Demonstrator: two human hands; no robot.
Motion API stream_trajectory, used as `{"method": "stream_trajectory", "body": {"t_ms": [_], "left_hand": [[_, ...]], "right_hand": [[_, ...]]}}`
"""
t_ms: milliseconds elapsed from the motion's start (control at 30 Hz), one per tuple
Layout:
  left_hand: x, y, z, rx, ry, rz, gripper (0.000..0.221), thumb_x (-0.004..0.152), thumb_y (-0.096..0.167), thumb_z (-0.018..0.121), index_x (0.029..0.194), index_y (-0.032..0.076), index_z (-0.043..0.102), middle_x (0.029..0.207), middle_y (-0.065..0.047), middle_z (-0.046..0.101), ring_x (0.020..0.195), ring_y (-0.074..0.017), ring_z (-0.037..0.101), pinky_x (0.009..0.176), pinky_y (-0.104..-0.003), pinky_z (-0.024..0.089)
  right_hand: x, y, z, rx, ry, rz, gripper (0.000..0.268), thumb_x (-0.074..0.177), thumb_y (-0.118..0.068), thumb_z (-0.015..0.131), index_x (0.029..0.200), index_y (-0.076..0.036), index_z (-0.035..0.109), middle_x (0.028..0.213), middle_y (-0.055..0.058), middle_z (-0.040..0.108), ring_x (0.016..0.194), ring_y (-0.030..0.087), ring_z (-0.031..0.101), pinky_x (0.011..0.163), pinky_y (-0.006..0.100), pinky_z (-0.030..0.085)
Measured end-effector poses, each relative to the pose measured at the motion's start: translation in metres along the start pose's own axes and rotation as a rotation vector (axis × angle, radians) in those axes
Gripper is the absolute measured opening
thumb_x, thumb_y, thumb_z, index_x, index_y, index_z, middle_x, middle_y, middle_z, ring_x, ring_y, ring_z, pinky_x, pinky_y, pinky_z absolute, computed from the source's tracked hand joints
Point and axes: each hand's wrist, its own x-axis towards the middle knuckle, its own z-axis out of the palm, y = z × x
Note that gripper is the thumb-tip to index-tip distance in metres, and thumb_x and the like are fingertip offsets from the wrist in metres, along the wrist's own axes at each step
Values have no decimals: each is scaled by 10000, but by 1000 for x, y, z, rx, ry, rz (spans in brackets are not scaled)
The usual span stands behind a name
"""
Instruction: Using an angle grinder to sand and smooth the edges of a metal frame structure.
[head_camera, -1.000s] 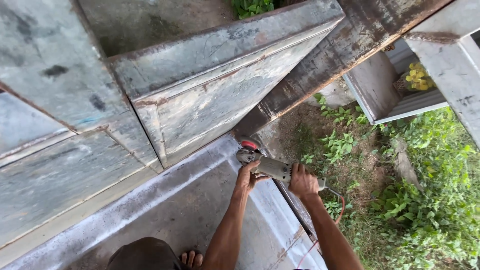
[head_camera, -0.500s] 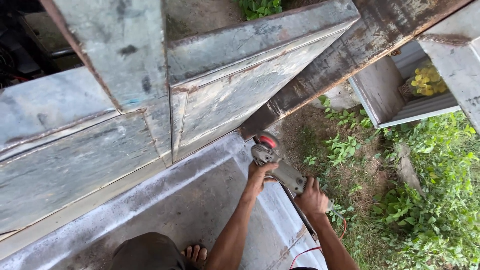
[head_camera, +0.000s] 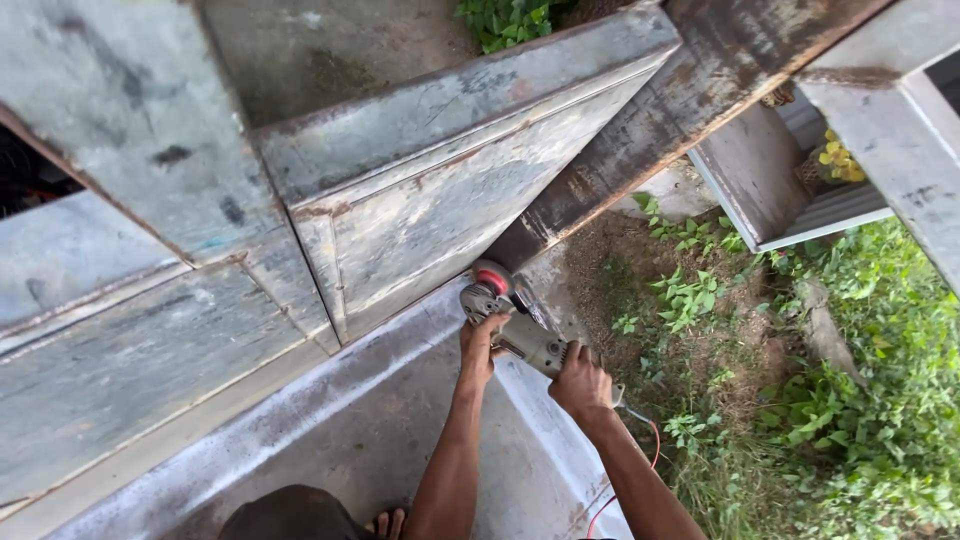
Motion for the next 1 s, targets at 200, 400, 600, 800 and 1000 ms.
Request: {"method": "stream_trajectory", "body": {"t_ms": [200,400,600,800,1000], "left_hand": [[-29,16,23,55,-48,64,808,641,248,961,1259,-3,504,1013,-143,560,905,-258,591,607,-388,615],[-118,73,96,134,-149,226,851,581,195,941,1299,3,528,1100,-143,570,1018,-249,580,725,-433,563],[-218,87,154,275,-272,403,846,541,291,976,1225,8,567,1127,-210,643,1150,-320,626,957,-482,501],[-229,72,173,276,-276,366,859,569,215,967,1297,26,552,1142,-205,631,1066,-304,625,848,-455,510],[-173,36,145,109,-154,269,960,608,208,947,1413,20,459,1228,-159,571,1086,-243,572,806,-473,475]], "right_hand": [[-30,-3,-26,37,-27,72,550,735,-261,593,1245,-120,442,1221,126,600,956,524,724,846,621,598],[-74,11,-96,105,154,169,651,657,-248,650,1270,-121,472,1238,110,616,949,516,728,865,605,604],[-78,96,-119,181,476,164,839,571,-265,696,1379,-177,489,1167,133,685,960,505,730,844,623,593],[-54,130,-100,174,604,124,789,556,-273,707,1318,-171,526,1052,122,689,879,492,740,791,624,601],[-33,128,-78,55,397,35,872,511,-388,735,1333,-287,462,1151,16,649,864,479,738,797,597,620]]}}
